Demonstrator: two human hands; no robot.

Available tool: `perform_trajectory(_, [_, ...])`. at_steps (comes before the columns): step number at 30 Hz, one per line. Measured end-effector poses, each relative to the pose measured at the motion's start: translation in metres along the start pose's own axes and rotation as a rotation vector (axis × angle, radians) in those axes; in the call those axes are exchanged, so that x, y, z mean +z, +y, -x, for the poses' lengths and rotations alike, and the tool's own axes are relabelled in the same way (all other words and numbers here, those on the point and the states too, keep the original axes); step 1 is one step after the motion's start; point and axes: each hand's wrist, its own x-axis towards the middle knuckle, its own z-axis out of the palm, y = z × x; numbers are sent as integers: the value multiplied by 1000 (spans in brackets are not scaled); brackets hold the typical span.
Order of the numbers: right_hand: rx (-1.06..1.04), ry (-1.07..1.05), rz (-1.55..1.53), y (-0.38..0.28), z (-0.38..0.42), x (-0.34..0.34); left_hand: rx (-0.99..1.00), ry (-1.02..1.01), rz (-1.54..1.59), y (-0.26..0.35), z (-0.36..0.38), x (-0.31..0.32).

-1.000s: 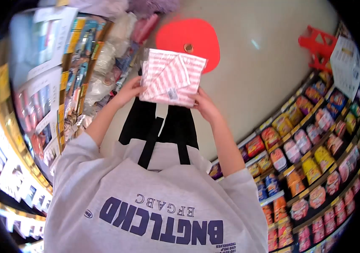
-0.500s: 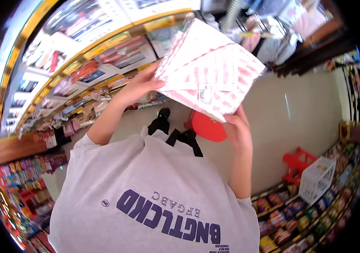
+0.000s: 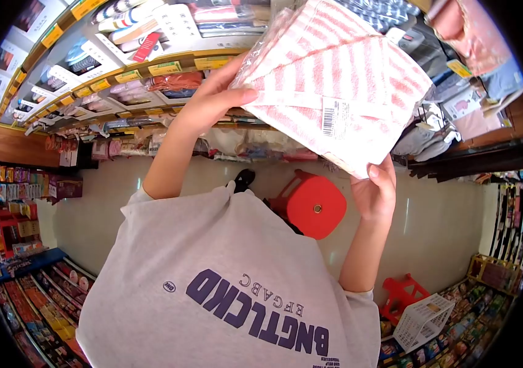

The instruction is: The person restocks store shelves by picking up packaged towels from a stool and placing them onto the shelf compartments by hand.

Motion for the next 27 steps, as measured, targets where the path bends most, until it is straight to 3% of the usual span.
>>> perform_trajectory(6, [-34,-13,139,2,-35,42,25,110,7,14,-4,-24])
perform_trajectory(8, [5,-121,110,2,-47,43,87,116,-30,21,-4,-33])
perform_trajectory(20, [109,-175,62,24,-121,83,239,307,-16,16,11,-95])
perform_trajectory(22, [103,-181,41,26,-131,96,237,417,-45,21,13,-103])
perform_trajectory(27, [139,-290,-19,25,-160,115,210,486,270,42,0,-110])
